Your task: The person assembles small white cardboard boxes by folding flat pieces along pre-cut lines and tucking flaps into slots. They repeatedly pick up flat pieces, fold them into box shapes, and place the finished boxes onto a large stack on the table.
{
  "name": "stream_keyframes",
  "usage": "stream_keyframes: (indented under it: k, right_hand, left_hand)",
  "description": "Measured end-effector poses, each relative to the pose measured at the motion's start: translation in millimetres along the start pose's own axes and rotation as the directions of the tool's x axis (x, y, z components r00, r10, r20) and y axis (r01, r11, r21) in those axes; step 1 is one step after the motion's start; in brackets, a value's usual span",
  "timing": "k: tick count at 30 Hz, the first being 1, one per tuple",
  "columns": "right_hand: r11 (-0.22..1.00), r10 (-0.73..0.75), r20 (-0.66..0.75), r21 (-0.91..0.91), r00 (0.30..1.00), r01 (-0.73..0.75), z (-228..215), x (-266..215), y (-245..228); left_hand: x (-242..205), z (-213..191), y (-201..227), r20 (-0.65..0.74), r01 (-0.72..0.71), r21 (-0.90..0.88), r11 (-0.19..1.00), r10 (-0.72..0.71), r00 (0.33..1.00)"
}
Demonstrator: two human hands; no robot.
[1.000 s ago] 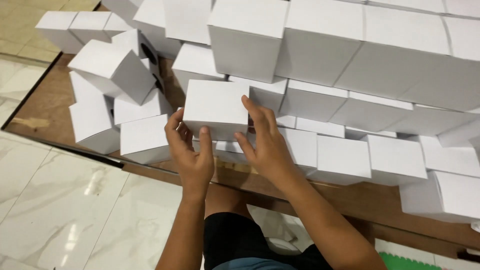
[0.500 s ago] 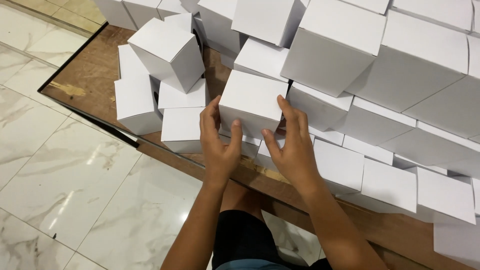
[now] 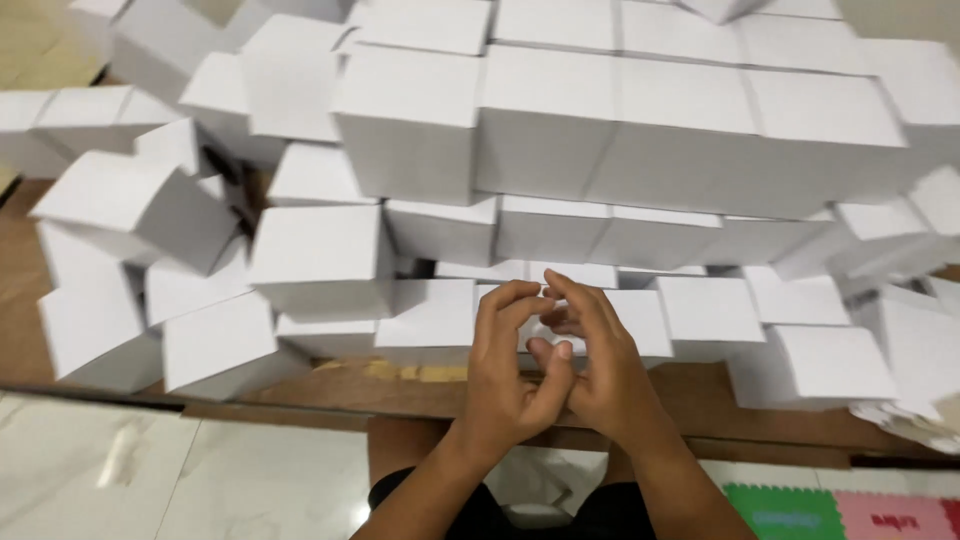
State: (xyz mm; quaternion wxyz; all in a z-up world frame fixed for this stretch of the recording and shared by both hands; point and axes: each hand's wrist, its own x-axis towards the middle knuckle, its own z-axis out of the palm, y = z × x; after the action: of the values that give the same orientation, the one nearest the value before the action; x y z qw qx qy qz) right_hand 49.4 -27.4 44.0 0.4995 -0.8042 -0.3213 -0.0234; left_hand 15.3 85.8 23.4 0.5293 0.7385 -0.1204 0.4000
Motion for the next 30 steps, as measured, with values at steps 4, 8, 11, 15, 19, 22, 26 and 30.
stream_keyframes:
  k: [4, 8, 11, 15, 19, 22, 26, 30]
  right_hand:
    - [0.970, 0.224, -0.154, -0.063, 0.962, -0.236, -79.1, -35.9, 38.7]
    - [0.952, 0.063, -0.434, -0.245, 0.899, -0.185, -158.0, -91.1, 86.1]
    - [0.883, 0.108, -0.574, -0.320, 0.812, -0.344, -204.8, -129.2, 110.7]
    - [0.605, 0.201, -0.649, -0.507, 0.734, -0.614, -249.9, -163.6, 159.4]
    - [0.349, 0.516, -0.572, -0.540, 0.638, -0.766, -261.1, -179.2, 194.0]
    - [0.325, 0.574, -0.538, -0.543, 0.618, -0.774, -252.9, -174.5, 192.2]
    - [0.243, 0.427, -0.667, -0.566, 0.611, -0.788, -241.8, -178.8, 215.5]
    - [0.201, 0.306, -0.707, -0.606, 0.637, -0.770, -247.5, -191.2, 243.4]
  left_hand:
    - [13.5, 75.8, 12.8, 0.194, 0.048, -0.231, 0.972, -0.002, 0.981]
    - [8.4, 156.1, 22.6, 0.427, 0.032, -0.268, 0.963, 0.089, 0.900]
    - [3.0, 200.9, 31.3, 0.683, -0.126, -0.089, 0.988, 0.152, 0.714]
    - [-8.0, 245.2, 21.0, 0.844, -0.532, 0.226, 0.816, 0.109, 0.525]
    - [-14.0, 261.9, 10.4, 0.869, -0.531, 0.284, 0.798, 0.019, 0.494]
    - [-12.9, 262.8, 9.6, 0.879, -0.512, 0.280, 0.812, -0.003, 0.477]
    - [-14.3, 262.1, 7.1, 0.873, -0.472, 0.255, 0.844, 0.010, 0.488]
    - [-13.2, 250.4, 14.3, 0.836, -0.400, 0.208, 0.893, 0.051, 0.547]
